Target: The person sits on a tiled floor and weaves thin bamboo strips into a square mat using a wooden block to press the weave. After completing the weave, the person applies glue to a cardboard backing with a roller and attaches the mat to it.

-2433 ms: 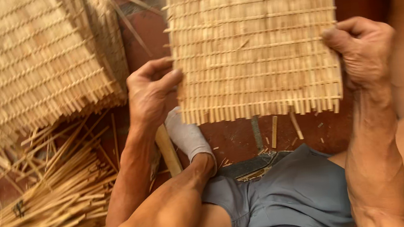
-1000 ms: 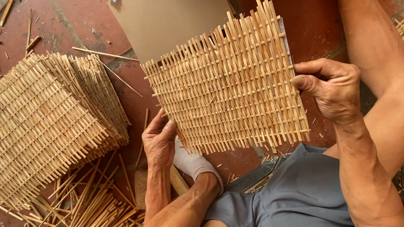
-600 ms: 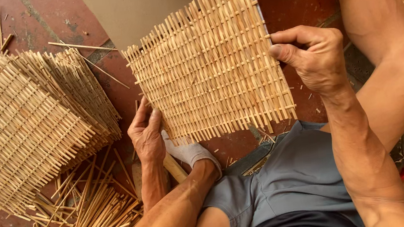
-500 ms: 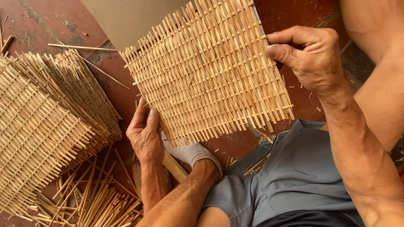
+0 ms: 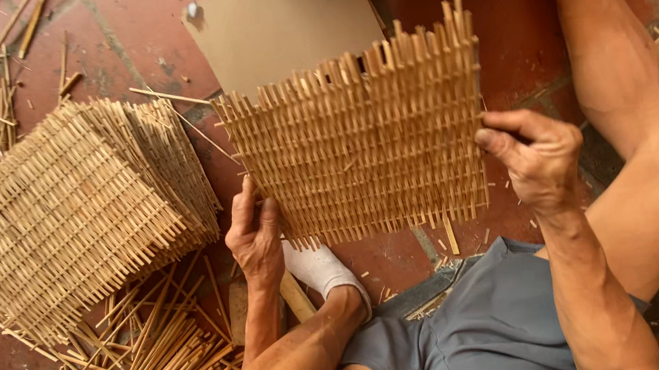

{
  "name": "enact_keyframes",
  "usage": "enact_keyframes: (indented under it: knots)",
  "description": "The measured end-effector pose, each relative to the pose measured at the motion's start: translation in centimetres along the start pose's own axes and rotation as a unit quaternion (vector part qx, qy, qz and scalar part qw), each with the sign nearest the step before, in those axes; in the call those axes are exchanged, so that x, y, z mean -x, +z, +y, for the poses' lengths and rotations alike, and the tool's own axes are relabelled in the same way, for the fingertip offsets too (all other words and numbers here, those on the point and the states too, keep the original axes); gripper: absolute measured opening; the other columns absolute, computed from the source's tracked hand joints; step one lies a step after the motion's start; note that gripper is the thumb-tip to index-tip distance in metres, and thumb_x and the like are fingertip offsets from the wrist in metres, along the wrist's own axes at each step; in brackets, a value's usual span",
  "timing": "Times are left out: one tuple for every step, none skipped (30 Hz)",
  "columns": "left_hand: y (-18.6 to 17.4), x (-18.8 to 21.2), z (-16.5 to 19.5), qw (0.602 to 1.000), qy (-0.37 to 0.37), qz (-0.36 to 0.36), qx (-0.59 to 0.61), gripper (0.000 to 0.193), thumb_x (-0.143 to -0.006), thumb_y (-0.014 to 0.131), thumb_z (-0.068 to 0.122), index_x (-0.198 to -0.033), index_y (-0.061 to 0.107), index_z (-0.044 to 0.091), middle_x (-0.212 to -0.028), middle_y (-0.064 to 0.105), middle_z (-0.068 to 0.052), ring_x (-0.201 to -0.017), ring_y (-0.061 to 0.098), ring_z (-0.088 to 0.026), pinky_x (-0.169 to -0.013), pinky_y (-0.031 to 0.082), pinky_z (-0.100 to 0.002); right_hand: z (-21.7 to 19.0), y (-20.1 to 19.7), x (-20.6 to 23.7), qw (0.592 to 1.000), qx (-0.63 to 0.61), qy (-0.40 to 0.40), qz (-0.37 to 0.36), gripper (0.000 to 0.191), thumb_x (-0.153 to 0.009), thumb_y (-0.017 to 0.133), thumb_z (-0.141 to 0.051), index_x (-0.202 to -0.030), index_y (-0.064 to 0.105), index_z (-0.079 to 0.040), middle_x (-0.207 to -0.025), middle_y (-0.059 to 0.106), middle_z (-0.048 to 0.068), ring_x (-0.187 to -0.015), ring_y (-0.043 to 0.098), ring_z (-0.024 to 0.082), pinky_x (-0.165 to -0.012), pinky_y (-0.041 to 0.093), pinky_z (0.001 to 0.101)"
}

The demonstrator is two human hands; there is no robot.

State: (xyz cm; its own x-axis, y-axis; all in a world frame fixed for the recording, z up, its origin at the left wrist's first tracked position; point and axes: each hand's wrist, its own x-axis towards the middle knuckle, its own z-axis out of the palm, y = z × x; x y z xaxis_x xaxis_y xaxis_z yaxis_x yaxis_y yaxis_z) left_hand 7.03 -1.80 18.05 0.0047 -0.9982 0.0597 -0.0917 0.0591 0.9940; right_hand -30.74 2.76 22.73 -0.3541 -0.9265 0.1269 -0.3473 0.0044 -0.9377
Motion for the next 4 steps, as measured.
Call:
enact_keyframes:
  knots:
    - [0.0,0.1,0.4,1.0,0.023,-0.005,-0.011,0.049,-0.106,0.065,0.001,-0.153,0.055,0.009,-0.112,0.06,0.003,-0.089,0.057,-0.004,-0.074,0.054,-0.021,0.4,0.0,0.6,1.0,0.003,-0.006,0.014,0.015,-0.096,0.08,-0.007,-0.11,0.076,-0.003,-0.094,0.077,0.004,-0.08,0.071,0.009,-0.069,0.058,0.0198]
    - [0.0,0.2,0.7,0.999,0.041,-0.003,-0.015,0.049,-0.105,0.065,-0.001,-0.153,0.056,0.009,-0.114,0.061,0.002,-0.092,0.058,-0.005,-0.077,0.054,-0.021,0.8,0.0,1.4,0.999,-0.003,-0.006,0.033,0.016,-0.097,0.08,-0.006,-0.112,0.076,-0.002,-0.096,0.076,0.004,-0.082,0.07,0.008,-0.074,0.057,0.0197]
    - [0.1,0.1,1.0,0.998,0.061,-0.001,-0.018,0.049,-0.105,0.065,-0.003,-0.152,0.056,0.008,-0.116,0.061,0.002,-0.094,0.058,-0.005,-0.079,0.054,-0.021,1.2,-0.1,2.3,0.999,-0.009,-0.008,0.052,0.017,-0.098,0.081,-0.005,-0.114,0.076,-0.002,-0.098,0.075,0.005,-0.084,0.068,0.008,-0.079,0.056,0.0197]
    - [0.2,-0.1,1.2,0.997,0.08,0.002,-0.022,0.049,-0.105,0.065,-0.004,-0.152,0.057,0.008,-0.117,0.062,0.001,-0.096,0.059,-0.006,-0.082,0.054,-0.022,1.6,-0.1,2.8,0.997,-0.016,-0.01,0.07,0.019,-0.099,0.082,-0.004,-0.116,0.075,-0.001,-0.1,0.075,0.006,-0.086,0.067,0.008,-0.084,0.055,0.0196]
